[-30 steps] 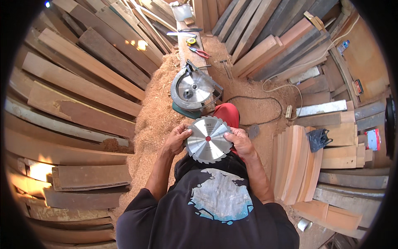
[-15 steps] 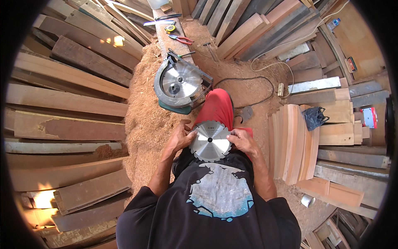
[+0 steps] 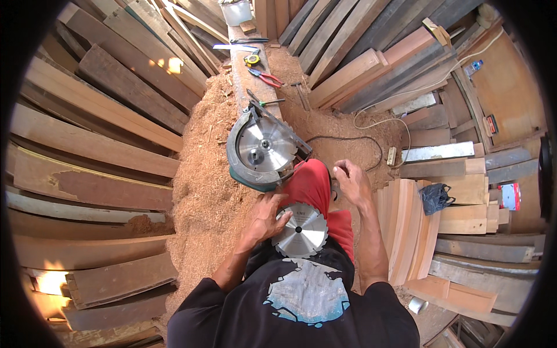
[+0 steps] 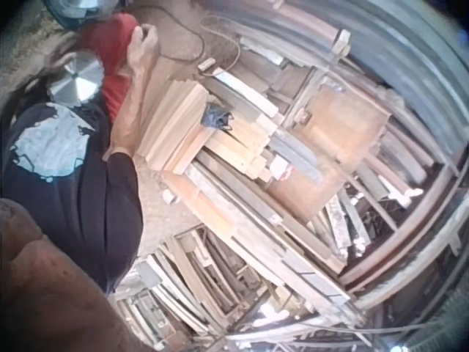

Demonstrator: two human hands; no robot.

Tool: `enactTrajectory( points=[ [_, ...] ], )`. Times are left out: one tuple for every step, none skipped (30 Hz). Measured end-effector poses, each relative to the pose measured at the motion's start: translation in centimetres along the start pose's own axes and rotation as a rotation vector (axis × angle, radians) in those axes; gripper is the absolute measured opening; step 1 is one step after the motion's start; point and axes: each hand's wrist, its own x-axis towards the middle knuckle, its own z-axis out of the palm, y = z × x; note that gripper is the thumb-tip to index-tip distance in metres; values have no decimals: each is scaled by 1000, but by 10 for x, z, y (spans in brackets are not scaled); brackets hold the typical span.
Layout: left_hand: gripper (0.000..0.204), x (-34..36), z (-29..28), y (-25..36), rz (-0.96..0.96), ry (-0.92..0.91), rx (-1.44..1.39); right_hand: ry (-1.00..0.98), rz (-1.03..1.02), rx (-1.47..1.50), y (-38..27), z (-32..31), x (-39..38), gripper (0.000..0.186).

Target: The person removes a circular saw blade from its packaging and prepares to install it on a circular saw. They use a wrench to loosen the arbor nut and pliers to remove the old blade, then place the new blade onto the saw arbor.

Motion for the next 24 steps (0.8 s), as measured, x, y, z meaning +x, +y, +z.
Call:
enactTrajectory(
  points=[
    [47, 1, -1, 0, 28, 14, -18, 7, -19, -10, -5, 1, 8, 39],
    [45, 4, -3, 0, 57, 29, -36, 16, -25, -13, -10, 1, 14, 38],
    [41, 6, -7, -1, 55, 8, -80, 26, -30, -16, -13, 1, 21, 38],
    [36, 5, -17, 0, 50, -12, -123, 32, -37, -17, -16, 4, 27, 38],
    [32, 6, -26, 2, 48, -39, -169, 37, -50, 21, -13, 7, 33, 37],
    [30, 5, -38, 3, -18, -100, -359, 43, -62, 60, -8, 10, 39, 36],
    [28, 2, -55, 1, -87, -152, -547, 44, -81, 101, -8, 14, 46, 35],
    [25, 0, -66, -3, -156, -206, -734, 15, -70, 138, -11, 16, 53, 34],
    [27, 0, -73, -11, -97, -58, -756, -14, -58, 174, -15, 18, 60, 33],
    [30, 0, -80, -19, -42, 95, -772, -48, -47, 210, -20, 23, 67, 32],
    [32, 8, -87, -19, 16, 235, -789, -54, -26, 285, -18, 27, 74, 31],
    [36, 22, -93, -19, 21, 374, -529, -58, -4, 359, -16, 31, 82, 30],
    [41, 40, -103, -14, 26, 507, -262, -63, 15, 434, -15, 36, 90, 30],
    [42, 53, -106, -15, -12, 503, -110, -85, 34, 465, -18, 38, 97, 28],
    [44, 64, -109, -17, -49, 496, 42, -84, 29, 465, -20, 42, 101, 27],
    [46, 71, -111, -18, -87, 488, 195, -83, 23, 465, -24, 47, 105, 27],
    [47, 74, -109, -21, -88, 480, 194, -82, 16, 465, -27, 52, 107, 26],
    [48, 77, -104, -26, -90, 472, 194, -93, 9, 481, -30, 56, 108, 26],
    [49, 81, -100, -28, -88, 461, 189, -99, 4, 495, -33, 58, 107, 26],
    [50, 83, -96, -29, -93, 441, 193, -106, 0, 509, -35, 60, 107, 26],
    [50, 84, -93, -29, -80, 444, 221, -118, 2, 538, -31, 65, 109, 26],
    [50, 85, -89, -29, -65, 446, 249, -128, 3, 568, -28, 70, 113, 26],
    [50, 87, -85, -29, -50, 449, 276, -139, 5, 597, -25, 74, 116, 26],
    [52, 89, -81, -29, -40, 447, 290, -182, 52, 623, -21, 74, 119, 26]
  ],
)
